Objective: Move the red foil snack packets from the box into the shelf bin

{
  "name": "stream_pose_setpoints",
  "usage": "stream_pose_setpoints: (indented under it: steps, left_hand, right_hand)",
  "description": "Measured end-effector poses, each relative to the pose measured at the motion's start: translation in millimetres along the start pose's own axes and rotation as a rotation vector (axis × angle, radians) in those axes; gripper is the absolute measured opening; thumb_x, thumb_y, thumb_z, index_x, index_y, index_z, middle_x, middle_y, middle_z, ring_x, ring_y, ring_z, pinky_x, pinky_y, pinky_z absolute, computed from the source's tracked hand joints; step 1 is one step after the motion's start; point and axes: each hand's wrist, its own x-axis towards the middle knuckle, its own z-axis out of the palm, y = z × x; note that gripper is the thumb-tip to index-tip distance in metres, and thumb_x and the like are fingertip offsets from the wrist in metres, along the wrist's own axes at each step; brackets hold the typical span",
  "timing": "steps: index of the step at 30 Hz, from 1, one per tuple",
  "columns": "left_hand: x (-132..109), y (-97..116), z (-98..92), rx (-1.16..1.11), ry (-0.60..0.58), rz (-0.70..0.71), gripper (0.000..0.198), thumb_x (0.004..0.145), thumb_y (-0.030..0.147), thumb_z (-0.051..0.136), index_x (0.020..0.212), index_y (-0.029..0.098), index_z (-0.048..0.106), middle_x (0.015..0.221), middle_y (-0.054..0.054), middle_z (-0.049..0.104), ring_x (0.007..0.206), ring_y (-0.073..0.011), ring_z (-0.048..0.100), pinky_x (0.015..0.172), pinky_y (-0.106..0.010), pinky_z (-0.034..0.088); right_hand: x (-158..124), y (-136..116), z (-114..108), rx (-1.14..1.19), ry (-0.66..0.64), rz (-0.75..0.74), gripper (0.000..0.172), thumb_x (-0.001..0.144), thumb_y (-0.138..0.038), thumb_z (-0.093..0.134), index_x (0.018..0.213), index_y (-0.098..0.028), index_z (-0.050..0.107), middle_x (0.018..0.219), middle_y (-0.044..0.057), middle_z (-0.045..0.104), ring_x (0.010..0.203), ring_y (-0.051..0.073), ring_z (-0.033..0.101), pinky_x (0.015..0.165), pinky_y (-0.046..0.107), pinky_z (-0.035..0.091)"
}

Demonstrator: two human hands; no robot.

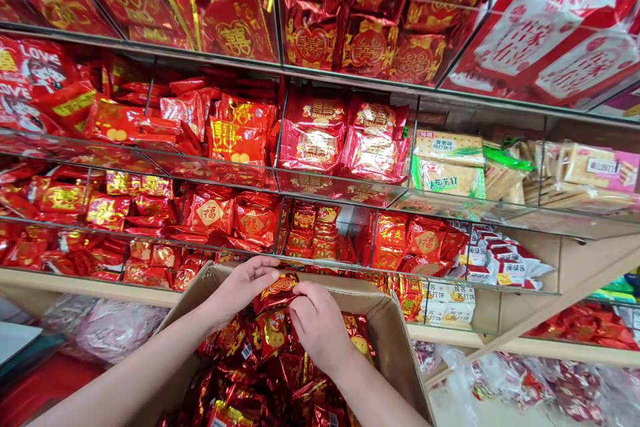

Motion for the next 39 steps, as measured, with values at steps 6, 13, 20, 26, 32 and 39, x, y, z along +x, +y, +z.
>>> stream_pose_setpoints:
  steps: [6,13,20,26,32,39]
  left_hand:
    - [0,-7,6.8,-0.132,0.047,0.119,0.033,0.063,0.028,0.062,0.091,0.017,0.049,0.088,-0.003,0.056,0.083,-0.0131,0.054,0.077,-0.027,0.043]
    - [-13,-2,25.2,-0.231,-0.038,0.041,0.041,0.061,0.026,0.065,0.098,0.019,0.049,0.087,-0.002,0.057,0.083,-0.0129,0.054,0.074,-0.024,0.044]
    - [-13,3,20.9,-0.484,-0.280,-0.232,0.030,0.066,0.032,0.062,0.090,0.013,0.060,0.080,-0.005,0.065,0.075,-0.0164,0.060,0.078,-0.032,0.044]
    - [-12,5,17.0,-0.632,-0.307,-0.315,0.029,0.061,0.025,0.068,0.087,0.015,0.062,0.083,-0.006,0.066,0.076,-0.0160,0.061,0.079,-0.033,0.045]
    - [-15,3,22.5,-0.629,-0.222,-0.294,0.036,0.063,0.022,0.067,0.096,0.017,0.054,0.088,-0.005,0.064,0.078,-0.0143,0.060,0.077,-0.032,0.046]
    - [-15,-1,21.9,-0.470,-0.193,-0.211,0.036,0.066,0.027,0.062,0.099,0.022,0.048,0.086,-0.001,0.060,0.073,-0.0117,0.056,0.065,-0.027,0.046]
  right_hand:
    - [9,-9,5,0.650,0.118,0.662,0.030,0.076,-0.034,0.047,0.102,-0.021,0.041,0.098,0.006,0.046,0.069,0.012,0.050,0.053,0.023,0.045]
    - [13,-3,7,0.704,0.176,0.879,0.033,0.078,-0.047,0.040,0.063,-0.017,0.044,0.057,-0.004,0.039,0.053,0.008,0.039,0.048,0.019,0.037]
    - [14,-2,2,0.881,0.230,1.032,0.036,0.074,-0.052,0.042,0.073,-0.017,0.051,0.054,-0.003,0.044,0.044,0.008,0.037,0.035,0.017,0.032]
    - [17,-9,-3,0.914,0.291,1.057,0.035,0.071,-0.054,0.046,0.069,-0.019,0.049,0.053,-0.003,0.043,0.043,0.007,0.035,0.031,0.015,0.027]
    - [14,-4,-9,0.982,0.235,1.023,0.039,0.074,-0.056,0.039,0.077,-0.018,0.051,0.058,-0.001,0.050,0.045,0.009,0.042,0.035,0.018,0.034]
    - [3,-2,-5,0.882,-0.047,0.829,0.025,0.071,-0.034,0.055,0.090,-0.019,0.047,0.083,0.001,0.056,0.071,0.013,0.053,0.057,0.025,0.045]
